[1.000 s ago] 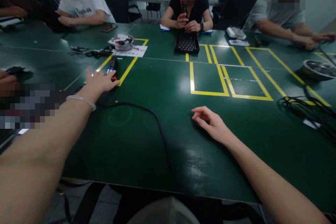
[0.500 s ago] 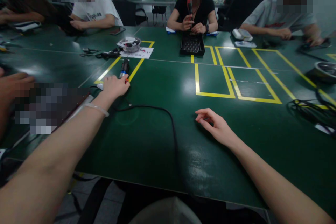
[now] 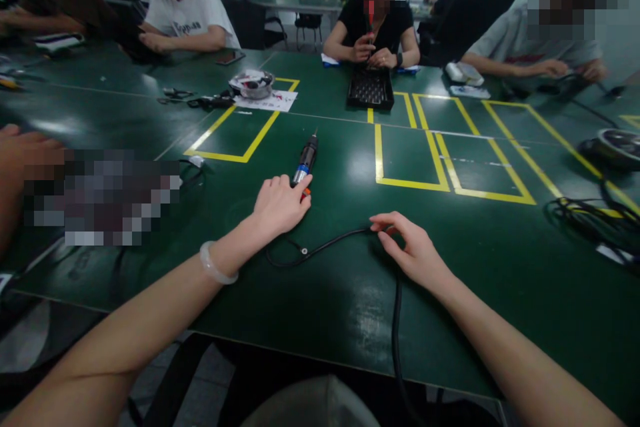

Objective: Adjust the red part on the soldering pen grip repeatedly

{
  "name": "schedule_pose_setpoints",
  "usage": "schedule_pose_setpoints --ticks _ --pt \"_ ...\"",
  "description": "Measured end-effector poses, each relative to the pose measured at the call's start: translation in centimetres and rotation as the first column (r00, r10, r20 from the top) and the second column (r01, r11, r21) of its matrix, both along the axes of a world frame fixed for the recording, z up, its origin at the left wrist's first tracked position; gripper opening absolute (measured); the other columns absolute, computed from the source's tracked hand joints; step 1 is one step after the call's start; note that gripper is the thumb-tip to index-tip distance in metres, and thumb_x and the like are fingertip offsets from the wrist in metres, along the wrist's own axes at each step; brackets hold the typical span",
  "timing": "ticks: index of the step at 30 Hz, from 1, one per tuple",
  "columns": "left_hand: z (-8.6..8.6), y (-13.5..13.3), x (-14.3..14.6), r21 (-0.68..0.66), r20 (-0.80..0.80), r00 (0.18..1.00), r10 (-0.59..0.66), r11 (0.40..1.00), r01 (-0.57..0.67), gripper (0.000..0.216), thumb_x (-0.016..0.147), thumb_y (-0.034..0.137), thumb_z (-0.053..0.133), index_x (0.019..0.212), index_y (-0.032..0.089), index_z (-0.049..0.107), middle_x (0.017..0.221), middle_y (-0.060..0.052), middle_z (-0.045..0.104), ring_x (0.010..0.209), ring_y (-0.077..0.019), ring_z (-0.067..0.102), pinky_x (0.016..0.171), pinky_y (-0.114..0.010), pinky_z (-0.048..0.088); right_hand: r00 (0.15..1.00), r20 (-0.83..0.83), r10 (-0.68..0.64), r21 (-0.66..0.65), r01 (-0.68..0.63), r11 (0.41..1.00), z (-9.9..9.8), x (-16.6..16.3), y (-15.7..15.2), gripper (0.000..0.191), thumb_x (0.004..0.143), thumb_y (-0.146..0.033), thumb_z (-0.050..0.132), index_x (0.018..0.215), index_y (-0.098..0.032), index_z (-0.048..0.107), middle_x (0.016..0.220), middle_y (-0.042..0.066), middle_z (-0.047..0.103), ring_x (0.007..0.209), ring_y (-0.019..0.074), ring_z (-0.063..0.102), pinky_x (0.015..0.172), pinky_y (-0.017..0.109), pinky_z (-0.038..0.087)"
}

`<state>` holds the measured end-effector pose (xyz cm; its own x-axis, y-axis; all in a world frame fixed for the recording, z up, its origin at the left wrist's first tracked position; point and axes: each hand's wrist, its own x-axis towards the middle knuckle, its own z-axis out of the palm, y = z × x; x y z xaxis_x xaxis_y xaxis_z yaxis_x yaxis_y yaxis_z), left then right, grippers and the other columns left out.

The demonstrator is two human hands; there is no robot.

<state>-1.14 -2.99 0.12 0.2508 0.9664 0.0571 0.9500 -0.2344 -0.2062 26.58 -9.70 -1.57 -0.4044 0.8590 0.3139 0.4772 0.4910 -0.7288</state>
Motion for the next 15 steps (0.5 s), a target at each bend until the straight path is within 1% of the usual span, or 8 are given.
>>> schedule_pose_setpoints --ticks 4,8,12,15 --pt "0.1 -2.2 3.3 -0.006 0.049 0.993 -0.111 0.994 0.112 0.054 0.098 0.046 0.033 0.147 0.027 0.042 0.106 -0.015 0.059 0.097 -0.0302 0.055 0.083 -0.039 0.034 0.997 0.069 0.040 0.014 -0.042 0.999 0.0 -0.6 -0.3 0.029 0.093 -0.014 0.048 0.120 -0.022 0.056 0.103 0.007 0.064 0.096 0.0195 0.062 0.085 0.035 0.051" --pt "0.1 -3.7 5.8 -0.004 0.120 0.969 -0.216 0.976 0.218 0.052 0.095 0.045 0.040 0.144 0.026 0.045 0.104 -0.014 0.058 0.098 -0.0291 0.054 0.084 -0.039 0.034 0.991 0.125 0.057 0.007 -0.058 0.998 -0.1 -0.9 -0.4 0.030 0.093 -0.013 0.047 0.121 -0.022 0.055 0.105 0.008 0.063 0.100 0.0209 0.060 0.087 0.037 0.051" --pt "0.0 -4.7 7.3 -0.019 0.176 0.940 -0.294 0.953 0.302 0.055 0.094 0.044 0.042 0.146 0.026 0.043 0.106 -0.013 0.057 0.099 -0.0284 0.054 0.084 -0.039 0.036 0.981 0.184 0.052 -0.001 -0.053 0.999 -0.5 -0.9 -0.1 0.034 0.093 -0.012 0.046 0.125 -0.024 0.055 0.106 0.008 0.061 0.101 0.0225 0.059 0.087 0.038 0.051" --pt "-0.3 -5.0 7.7 -0.022 0.223 0.917 -0.331 0.939 0.344 0.061 0.094 0.046 0.042 0.150 0.023 0.036 0.107 -0.013 0.056 0.098 -0.0279 0.054 0.084 -0.039 0.037 0.981 0.180 0.064 0.012 -0.067 0.998 -0.8 -0.8 0.1 0.034 0.094 -0.013 0.046 0.125 -0.024 0.055 0.108 0.008 0.061 0.102 0.0228 0.058 0.087 0.037 0.050"
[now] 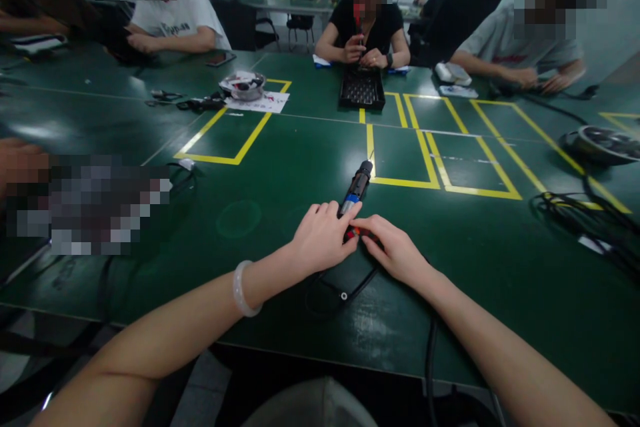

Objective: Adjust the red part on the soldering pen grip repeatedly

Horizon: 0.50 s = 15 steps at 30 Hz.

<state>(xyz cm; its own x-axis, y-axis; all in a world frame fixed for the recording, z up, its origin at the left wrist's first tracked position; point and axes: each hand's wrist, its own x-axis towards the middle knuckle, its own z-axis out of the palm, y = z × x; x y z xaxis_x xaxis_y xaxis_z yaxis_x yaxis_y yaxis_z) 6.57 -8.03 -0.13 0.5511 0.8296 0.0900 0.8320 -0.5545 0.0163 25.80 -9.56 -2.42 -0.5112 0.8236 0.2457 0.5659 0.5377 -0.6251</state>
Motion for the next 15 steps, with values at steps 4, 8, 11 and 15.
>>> schedule_pose_setpoints --ticks 4,8,11,15 --pt "-0.1 0.1 -0.3 -0.032 0.027 0.999 -0.037 0.999 0.038 0.068 0.093 0.050 0.044 0.153 0.021 0.030 0.107 -0.012 0.054 0.098 -0.0274 0.053 0.085 -0.038 0.038 0.999 -0.030 0.043 -0.012 -0.043 0.999 -0.1 0.2 0.3 0.024 0.096 -0.016 0.048 0.117 -0.022 0.059 0.103 0.008 0.063 0.098 0.0212 0.059 0.085 0.034 0.048" --pt "0.0 0.9 -1.4 -0.110 0.051 0.988 -0.146 0.982 0.151 0.081 0.086 0.065 0.050 0.153 0.024 0.029 0.109 -0.011 0.054 0.101 -0.0269 0.053 0.089 -0.038 0.038 0.998 -0.031 0.049 -0.068 -0.051 0.996 0.2 0.1 0.4 0.009 0.094 -0.020 0.054 0.100 -0.019 0.061 0.092 0.005 0.062 0.082 0.0177 0.057 0.074 0.029 0.046" --pt "0.0 1.3 -1.9 -0.143 0.074 0.980 -0.184 0.971 0.193 0.085 0.082 0.069 0.053 0.153 0.029 0.029 0.110 -0.010 0.053 0.101 -0.0264 0.053 0.089 -0.038 0.038 0.993 -0.115 -0.022 -0.206 -0.002 0.979 0.3 -0.1 0.4 0.008 0.093 -0.026 0.056 0.093 -0.018 0.058 0.077 0.000 0.058 0.065 0.0134 0.051 0.062 0.026 0.041" --pt "-0.2 1.5 -1.9 -0.146 0.081 0.981 -0.173 0.972 0.184 0.080 0.083 0.065 0.055 0.152 0.031 0.032 0.107 -0.009 0.053 0.097 -0.0256 0.053 0.086 -0.037 0.039 0.957 -0.259 -0.128 -0.443 0.001 0.897 0.1 0.2 0.7 0.019 0.090 -0.035 0.058 0.086 -0.017 0.055 0.066 -0.003 0.051 0.057 0.0108 0.045 0.054 0.023 0.035"
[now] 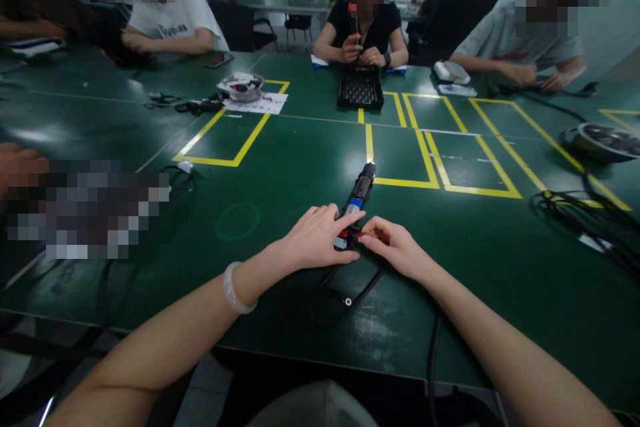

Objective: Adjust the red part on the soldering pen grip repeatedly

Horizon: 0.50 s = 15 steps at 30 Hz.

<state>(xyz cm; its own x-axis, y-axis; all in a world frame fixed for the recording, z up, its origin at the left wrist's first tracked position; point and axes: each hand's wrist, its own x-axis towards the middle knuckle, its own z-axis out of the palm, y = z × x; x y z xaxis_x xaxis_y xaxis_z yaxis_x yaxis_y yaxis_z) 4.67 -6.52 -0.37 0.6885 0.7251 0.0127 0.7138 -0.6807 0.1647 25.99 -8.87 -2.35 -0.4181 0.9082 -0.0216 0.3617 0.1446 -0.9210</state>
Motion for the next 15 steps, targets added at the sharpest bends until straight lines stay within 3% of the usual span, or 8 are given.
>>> schedule_pose_setpoints --ticks 5,15 --pt "-0.12 -0.17 0.25 0.008 0.003 1.000 0.013 1.000 -0.013 0.077 0.084 0.059 0.055 0.151 0.029 0.034 0.104 -0.009 0.053 0.096 -0.0256 0.053 0.085 -0.037 0.040 0.994 -0.111 -0.017 -0.194 -0.005 0.981 0.19 0.36 0.48 0.028 0.084 -0.043 0.063 0.083 -0.016 0.055 0.067 -0.002 0.056 0.056 0.0098 0.046 0.052 0.022 0.035" --pt "-0.01 -0.18 0.25 -0.001 0.006 1.000 0.027 1.000 -0.027 0.075 0.084 0.058 0.055 0.150 0.030 0.035 0.104 -0.008 0.053 0.095 -0.0247 0.053 0.084 -0.037 0.041 0.988 -0.152 -0.007 -0.283 -0.036 0.959 0.63 0.56 0.55 0.033 0.084 -0.047 0.064 0.084 -0.015 0.057 0.064 -0.003 0.056 0.049 0.0069 0.047 0.045 0.019 0.033"
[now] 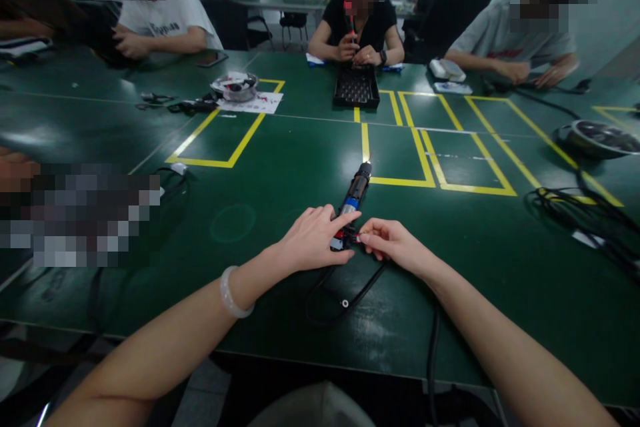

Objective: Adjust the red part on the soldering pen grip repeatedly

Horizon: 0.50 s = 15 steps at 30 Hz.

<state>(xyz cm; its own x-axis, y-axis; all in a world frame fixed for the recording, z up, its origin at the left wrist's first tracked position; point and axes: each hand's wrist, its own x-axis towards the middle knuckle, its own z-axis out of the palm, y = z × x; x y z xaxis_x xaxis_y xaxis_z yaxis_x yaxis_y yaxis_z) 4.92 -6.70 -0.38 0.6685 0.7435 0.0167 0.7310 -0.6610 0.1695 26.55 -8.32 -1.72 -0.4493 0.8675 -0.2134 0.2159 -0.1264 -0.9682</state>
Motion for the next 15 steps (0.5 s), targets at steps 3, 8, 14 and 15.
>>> schedule_pose_setpoints --ticks 3,8,14,15 --pt "-0.1 0.0 0.0 0.006 0.002 1.000 -0.003 1.000 0.003 0.074 0.084 0.058 0.054 0.150 0.030 0.035 0.104 -0.008 0.053 0.095 -0.0247 0.053 0.085 -0.037 0.041 1.000 -0.021 0.010 0.029 -0.010 1.000 -0.1 0.0 -0.1 0.033 0.084 -0.047 0.065 0.087 -0.016 0.057 0.065 -0.003 0.056 0.052 0.0075 0.048 0.047 0.020 0.037" --pt "-0.1 0.1 0.0 0.009 -0.010 1.000 -0.002 1.000 0.002 0.075 0.084 0.058 0.055 0.150 0.028 0.036 0.102 -0.008 0.053 0.093 -0.0238 0.054 0.085 -0.037 0.041 0.999 -0.031 0.010 0.136 -0.006 0.991 -0.8 0.0 -0.4 0.027 0.087 -0.040 0.065 0.095 -0.016 0.059 0.061 -0.005 0.053 0.054 0.0086 0.051 0.051 0.020 0.040" --pt "-0.1 0.2 0.0 0.008 -0.006 1.000 -0.009 1.000 0.009 0.074 0.084 0.056 0.055 0.150 0.029 0.036 0.101 -0.007 0.052 0.092 -0.0237 0.053 0.084 -0.036 0.041 0.995 -0.086 0.043 0.152 -0.029 0.988 -1.2 -0.1 -0.7 0.029 0.086 -0.039 0.067 0.101 -0.015 0.060 0.073 0.000 0.065 0.063 0.0119 0.060 0.058 0.023 0.045" --pt "-0.1 0.2 0.0 0.008 -0.004 1.000 -0.011 1.000 0.011 0.073 0.084 0.055 0.055 0.150 0.029 0.036 0.101 -0.007 0.052 0.093 -0.0237 0.053 0.084 -0.036 0.041 0.995 -0.084 0.047 0.145 -0.034 0.989 -1.1 -0.1 -0.7 0.029 0.086 -0.039 0.066 0.101 -0.015 0.060 0.075 0.002 0.066 0.065 0.0122 0.061 0.058 0.023 0.046"
